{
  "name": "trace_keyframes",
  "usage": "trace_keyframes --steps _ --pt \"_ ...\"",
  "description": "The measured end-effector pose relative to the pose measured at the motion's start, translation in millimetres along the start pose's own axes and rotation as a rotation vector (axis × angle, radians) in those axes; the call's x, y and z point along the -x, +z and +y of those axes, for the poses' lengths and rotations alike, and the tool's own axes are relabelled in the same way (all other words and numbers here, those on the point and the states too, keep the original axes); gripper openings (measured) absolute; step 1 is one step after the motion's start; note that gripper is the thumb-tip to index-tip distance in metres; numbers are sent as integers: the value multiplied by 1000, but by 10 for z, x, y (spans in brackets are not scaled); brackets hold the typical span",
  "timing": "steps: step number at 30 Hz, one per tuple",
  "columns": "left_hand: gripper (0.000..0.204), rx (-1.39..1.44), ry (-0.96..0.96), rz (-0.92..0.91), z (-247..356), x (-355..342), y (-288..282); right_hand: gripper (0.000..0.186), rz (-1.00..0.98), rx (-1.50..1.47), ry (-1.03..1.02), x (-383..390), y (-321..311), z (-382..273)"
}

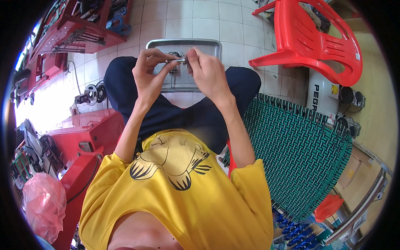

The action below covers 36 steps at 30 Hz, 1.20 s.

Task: The person holds a mechanical part by hand and uses a small tool to manipulate internal components, then places several small metal pieces and a spring onto a metal tray.

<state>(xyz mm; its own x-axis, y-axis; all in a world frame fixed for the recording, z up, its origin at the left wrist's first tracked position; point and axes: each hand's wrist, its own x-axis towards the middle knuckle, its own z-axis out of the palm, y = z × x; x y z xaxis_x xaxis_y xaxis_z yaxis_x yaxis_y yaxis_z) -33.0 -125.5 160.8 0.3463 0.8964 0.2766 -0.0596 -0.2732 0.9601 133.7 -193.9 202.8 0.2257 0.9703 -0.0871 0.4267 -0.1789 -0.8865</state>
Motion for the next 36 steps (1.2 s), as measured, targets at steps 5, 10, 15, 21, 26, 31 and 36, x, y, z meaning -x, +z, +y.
trace_keyframes --steps 5,10,15,21,26,31,36 --pt "36 27 -67 -43 55 36 -18 32 25 74 -206 78 22 36" --pt "35 -40 -43 -71 82 27 -38 25 10 91 -53 91 40 20" --pt "35 -75 -12 -117 98 44 -42 27 10 87 -115 142 36 61" --pt "26 96 -100 -69 107 27 25 29 65 -203 -81 129 110 130" --pt "28 -62 -237 -305 85 17 -64 30 88 -173 -101 140 84 129" --pt "26 -108 -204 -354 139 -4 -70 30 90 -76 -83 150 56 126" --pt "22 -155 -243 -308 174 -22 -84 23 166 -114 -69 149 73 83"
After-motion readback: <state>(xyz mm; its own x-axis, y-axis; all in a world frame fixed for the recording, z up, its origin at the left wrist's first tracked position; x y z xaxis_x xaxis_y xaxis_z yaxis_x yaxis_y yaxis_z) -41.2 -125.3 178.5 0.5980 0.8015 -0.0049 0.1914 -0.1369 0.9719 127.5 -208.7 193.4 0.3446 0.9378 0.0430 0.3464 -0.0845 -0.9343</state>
